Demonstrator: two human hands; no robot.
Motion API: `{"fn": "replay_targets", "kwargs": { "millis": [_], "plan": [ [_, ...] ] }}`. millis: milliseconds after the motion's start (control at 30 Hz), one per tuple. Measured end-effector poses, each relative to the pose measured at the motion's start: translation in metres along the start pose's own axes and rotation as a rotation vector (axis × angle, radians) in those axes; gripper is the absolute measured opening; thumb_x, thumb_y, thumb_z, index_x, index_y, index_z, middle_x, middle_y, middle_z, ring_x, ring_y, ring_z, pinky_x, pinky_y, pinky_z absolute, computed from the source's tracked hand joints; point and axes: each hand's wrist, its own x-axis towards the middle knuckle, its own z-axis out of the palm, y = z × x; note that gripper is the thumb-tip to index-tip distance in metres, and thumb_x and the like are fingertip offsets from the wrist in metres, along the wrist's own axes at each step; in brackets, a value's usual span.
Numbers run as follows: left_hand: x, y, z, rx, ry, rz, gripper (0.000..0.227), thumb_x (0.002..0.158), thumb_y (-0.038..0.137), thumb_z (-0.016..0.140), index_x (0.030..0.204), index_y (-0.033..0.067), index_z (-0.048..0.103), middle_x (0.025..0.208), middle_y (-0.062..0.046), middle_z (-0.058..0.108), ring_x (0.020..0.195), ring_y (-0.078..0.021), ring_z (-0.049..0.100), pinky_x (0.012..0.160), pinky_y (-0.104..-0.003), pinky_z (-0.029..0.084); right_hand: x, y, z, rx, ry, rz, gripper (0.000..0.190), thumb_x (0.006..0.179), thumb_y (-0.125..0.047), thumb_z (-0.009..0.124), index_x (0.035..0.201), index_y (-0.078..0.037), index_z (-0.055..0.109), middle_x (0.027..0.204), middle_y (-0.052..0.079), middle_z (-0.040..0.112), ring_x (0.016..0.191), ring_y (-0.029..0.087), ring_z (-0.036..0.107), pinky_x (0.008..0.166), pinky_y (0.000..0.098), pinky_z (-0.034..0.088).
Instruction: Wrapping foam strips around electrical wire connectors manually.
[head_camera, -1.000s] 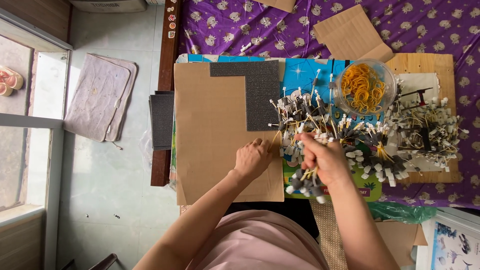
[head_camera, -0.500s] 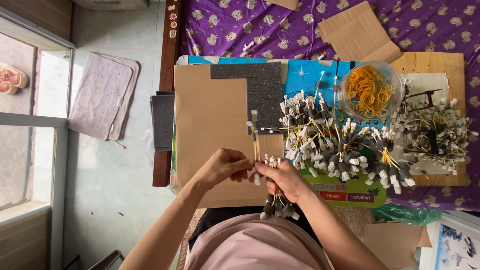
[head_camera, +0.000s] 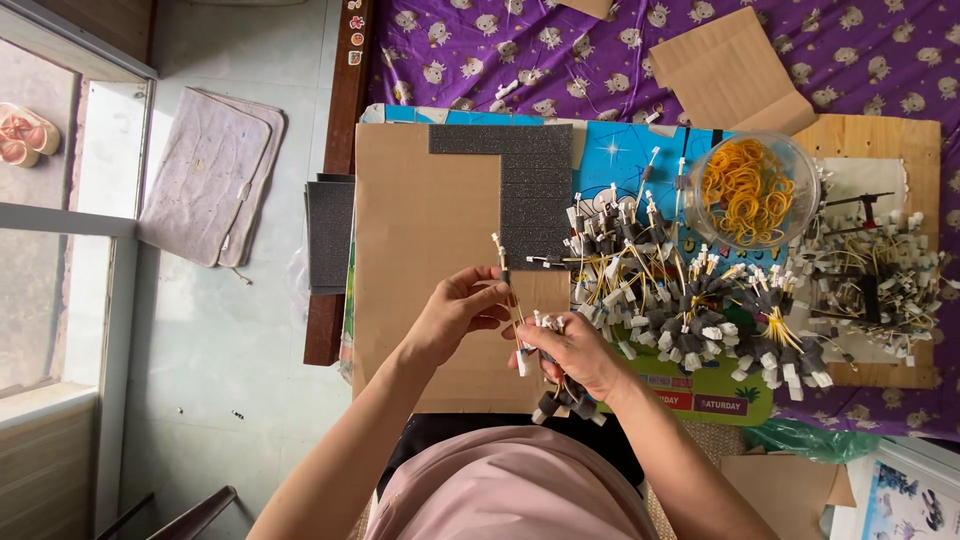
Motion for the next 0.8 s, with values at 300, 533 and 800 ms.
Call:
{"fn": "replay_targets", "kwargs": {
  "millis": [300, 533, 800],
  "plan": [
    [0.034, -0.027, -0.054, 0.211, 0.134, 0.119, 0.018, 0.098, 0.018, 0.069, 0.104, 0.0026, 0.075, 0.083, -0.006, 0.071, 0.071, -0.0120, 0.061, 0.064, -0.027, 0.051, 0.018, 0.008, -0.029, -0.003, 0.151, -0.075, 0.033, 0.095, -0.034, 0.064, 0.104, -0.004, 0.075, 0.082, 0.010, 0.078, 0.046, 0.005, 0.052, 0.038, 0.0210, 0.041],
    [0.026, 0.032, -0.048, 1.159, 0.498, 0.469, 0.022, 0.083, 0.027, 0.078, 0.100, 0.0115, 0.079, 0.108, -0.009, 0.072, 0.083, -0.0253, 0.072, 0.070, -0.039, 0.056, 0.065, 0.008, -0.018, 0.263, 0.220, -0.223, 0.040, 0.098, -0.035, 0.065, 0.123, -0.004, 0.073, 0.085, 0.001, 0.065, 0.057, 0.005, 0.060, 0.039, 0.0218, 0.040],
    [0.167, 0.100, -0.030, 1.506, 0.371, 0.903, 0.025, 0.082, 0.023, 0.077, 0.105, 0.0130, 0.075, 0.110, -0.007, 0.066, 0.099, -0.0320, 0.063, 0.083, -0.045, 0.054, 0.101, 0.021, -0.017, 0.102, 0.290, -0.163, 0.041, 0.099, -0.038, 0.065, 0.130, -0.012, 0.071, 0.066, 0.002, 0.060, 0.049, 0.004, 0.041, 0.042, 0.0197, 0.031]
  ]
}}
